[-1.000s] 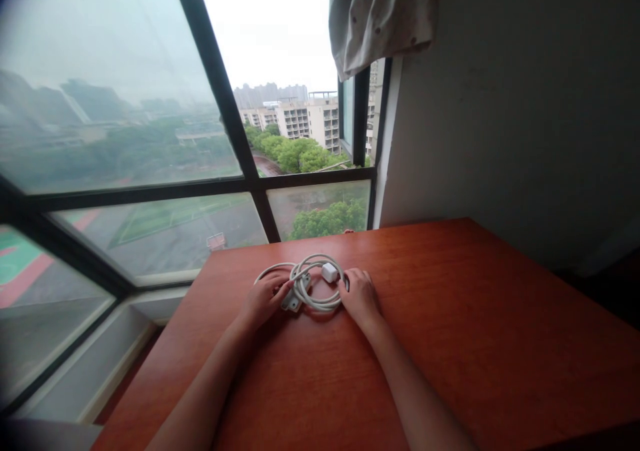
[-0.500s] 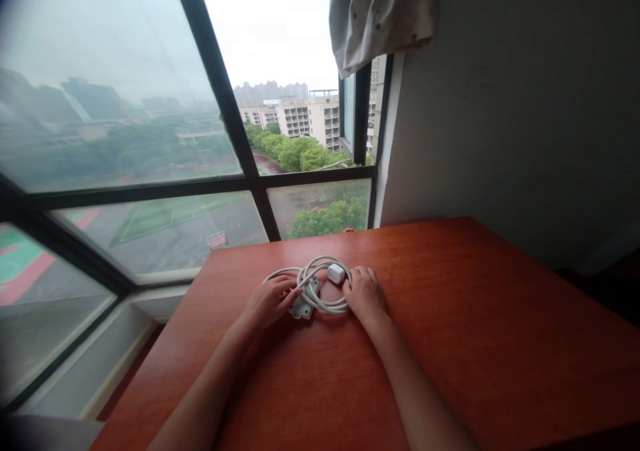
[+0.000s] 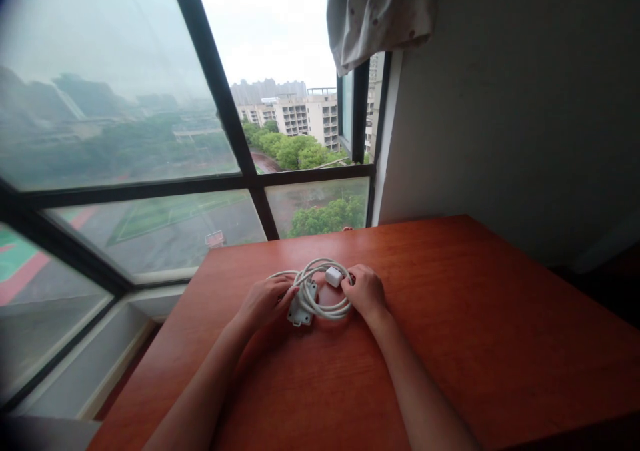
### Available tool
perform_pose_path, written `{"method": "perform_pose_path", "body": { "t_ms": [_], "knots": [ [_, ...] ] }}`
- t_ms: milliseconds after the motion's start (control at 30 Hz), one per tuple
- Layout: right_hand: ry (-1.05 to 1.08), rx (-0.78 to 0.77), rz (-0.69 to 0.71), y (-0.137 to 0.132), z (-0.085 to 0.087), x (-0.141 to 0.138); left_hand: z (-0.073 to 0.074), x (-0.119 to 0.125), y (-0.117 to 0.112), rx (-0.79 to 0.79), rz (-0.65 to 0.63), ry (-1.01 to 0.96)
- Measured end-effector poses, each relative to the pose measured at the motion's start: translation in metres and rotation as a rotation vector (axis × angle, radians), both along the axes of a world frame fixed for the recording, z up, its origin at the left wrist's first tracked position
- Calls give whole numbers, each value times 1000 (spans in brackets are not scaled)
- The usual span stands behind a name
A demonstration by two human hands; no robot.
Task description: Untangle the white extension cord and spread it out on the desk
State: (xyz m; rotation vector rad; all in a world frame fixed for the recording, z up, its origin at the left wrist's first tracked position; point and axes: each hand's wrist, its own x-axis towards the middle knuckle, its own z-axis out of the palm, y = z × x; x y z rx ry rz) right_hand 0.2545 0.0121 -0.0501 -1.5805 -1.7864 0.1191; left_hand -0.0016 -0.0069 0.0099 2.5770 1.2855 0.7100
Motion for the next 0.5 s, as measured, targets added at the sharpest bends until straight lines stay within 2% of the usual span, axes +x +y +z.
{"method": "perform_pose_path", "body": {
  "t_ms": [300, 500],
  "knots": [
    [82, 97, 75, -4, 12, -2, 4, -6, 1, 113, 216, 54],
    [119, 166, 125, -5, 18, 1, 13, -8, 1, 163, 297, -56]
  ]
}}
